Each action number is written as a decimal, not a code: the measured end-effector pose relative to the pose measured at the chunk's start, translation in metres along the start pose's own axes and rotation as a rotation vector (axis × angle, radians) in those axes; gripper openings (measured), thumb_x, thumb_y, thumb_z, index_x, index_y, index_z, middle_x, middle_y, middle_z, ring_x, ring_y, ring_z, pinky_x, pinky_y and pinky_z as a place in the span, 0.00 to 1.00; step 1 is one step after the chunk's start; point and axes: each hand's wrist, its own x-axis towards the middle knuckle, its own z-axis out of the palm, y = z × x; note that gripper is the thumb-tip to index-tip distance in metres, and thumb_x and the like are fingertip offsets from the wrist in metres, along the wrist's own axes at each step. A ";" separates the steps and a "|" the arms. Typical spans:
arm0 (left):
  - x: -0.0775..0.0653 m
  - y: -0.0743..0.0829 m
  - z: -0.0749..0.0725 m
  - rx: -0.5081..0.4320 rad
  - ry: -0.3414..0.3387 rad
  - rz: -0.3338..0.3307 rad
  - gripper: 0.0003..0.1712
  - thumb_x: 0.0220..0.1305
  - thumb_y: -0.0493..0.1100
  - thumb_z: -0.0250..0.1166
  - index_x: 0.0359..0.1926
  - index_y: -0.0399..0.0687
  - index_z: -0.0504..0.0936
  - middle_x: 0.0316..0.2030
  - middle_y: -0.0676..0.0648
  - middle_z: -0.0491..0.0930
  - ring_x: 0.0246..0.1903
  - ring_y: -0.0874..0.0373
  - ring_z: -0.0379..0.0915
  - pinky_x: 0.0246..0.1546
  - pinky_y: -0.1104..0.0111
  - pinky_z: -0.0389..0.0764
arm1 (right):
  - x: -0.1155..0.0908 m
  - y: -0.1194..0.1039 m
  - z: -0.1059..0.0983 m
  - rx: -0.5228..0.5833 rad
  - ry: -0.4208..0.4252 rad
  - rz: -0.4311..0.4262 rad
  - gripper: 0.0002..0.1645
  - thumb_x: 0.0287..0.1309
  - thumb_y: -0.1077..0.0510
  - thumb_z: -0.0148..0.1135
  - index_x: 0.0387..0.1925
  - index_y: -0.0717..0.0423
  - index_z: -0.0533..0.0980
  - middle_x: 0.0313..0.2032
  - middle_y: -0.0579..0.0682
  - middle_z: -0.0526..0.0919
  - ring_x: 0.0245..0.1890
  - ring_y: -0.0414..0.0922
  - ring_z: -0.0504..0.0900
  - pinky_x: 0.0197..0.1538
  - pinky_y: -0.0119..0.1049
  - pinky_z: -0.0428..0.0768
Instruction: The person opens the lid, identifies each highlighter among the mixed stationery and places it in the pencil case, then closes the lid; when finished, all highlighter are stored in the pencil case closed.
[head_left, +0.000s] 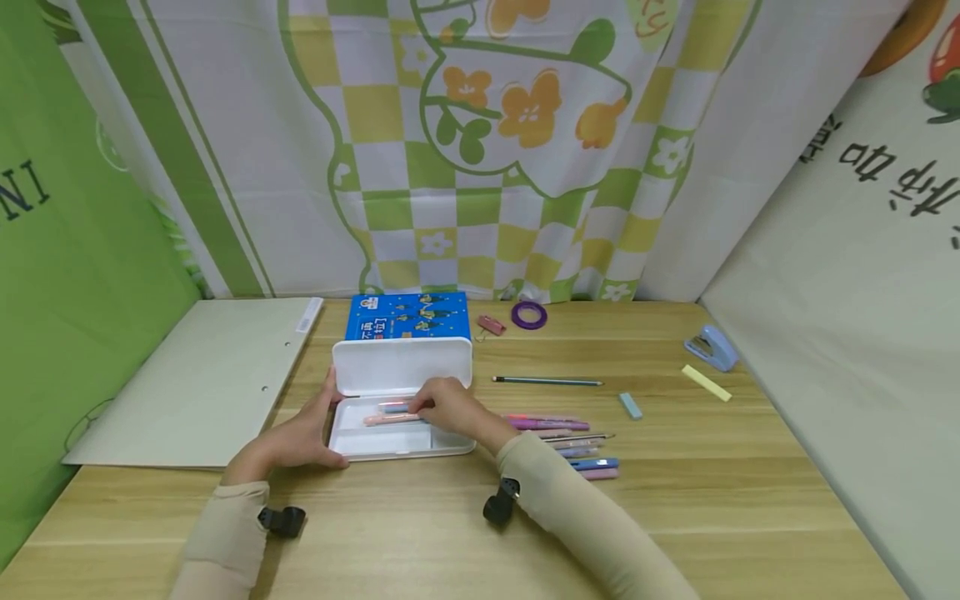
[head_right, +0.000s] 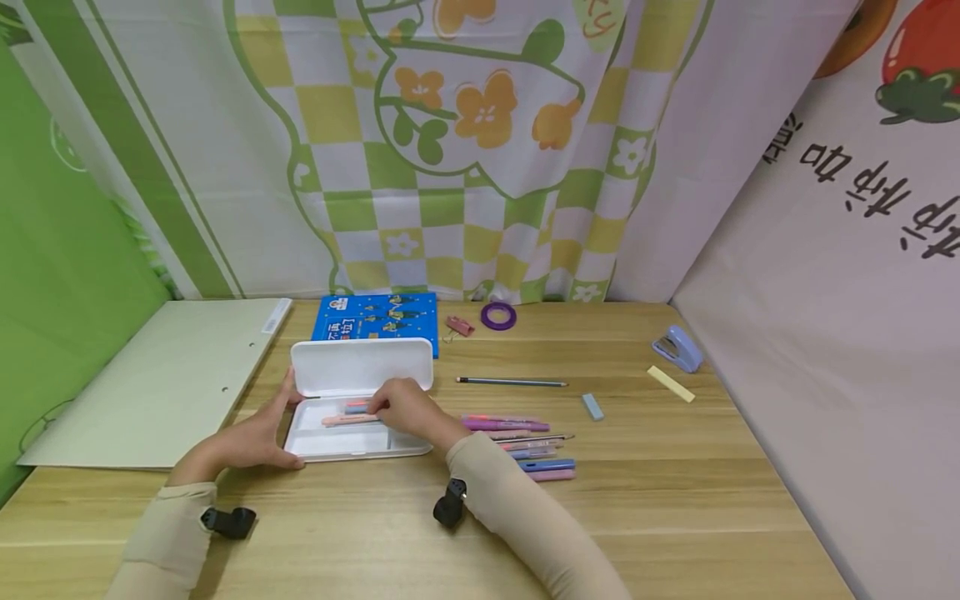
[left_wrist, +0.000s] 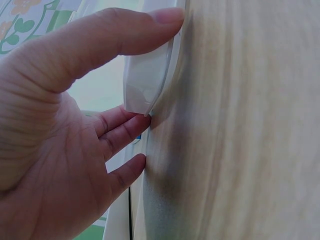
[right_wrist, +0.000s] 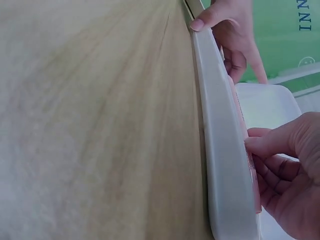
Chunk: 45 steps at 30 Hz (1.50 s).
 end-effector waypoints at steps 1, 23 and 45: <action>0.000 0.000 0.000 0.000 0.000 0.001 0.81 0.39 0.49 0.79 0.69 0.36 0.18 0.60 0.29 0.58 0.63 0.36 0.49 0.64 0.41 0.47 | -0.001 0.001 0.000 0.027 0.003 0.008 0.07 0.56 0.66 0.63 0.35 0.58 0.85 0.34 0.49 0.84 0.38 0.42 0.79 0.45 0.31 0.76; 0.001 -0.002 0.001 0.009 0.012 0.005 0.81 0.39 0.50 0.79 0.69 0.34 0.20 0.60 0.30 0.59 0.62 0.37 0.50 0.64 0.42 0.48 | -0.080 0.075 -0.073 0.566 0.145 0.095 0.18 0.57 0.62 0.63 0.45 0.72 0.77 0.44 0.61 0.82 0.40 0.40 0.80 0.45 0.35 0.79; 0.000 -0.003 0.001 0.012 0.010 0.013 0.81 0.39 0.51 0.79 0.69 0.34 0.19 0.59 0.31 0.59 0.63 0.37 0.50 0.64 0.41 0.48 | -0.120 0.133 -0.096 0.234 -0.037 0.130 0.12 0.60 0.66 0.58 0.44 0.66 0.80 0.41 0.56 0.82 0.43 0.45 0.77 0.46 0.33 0.75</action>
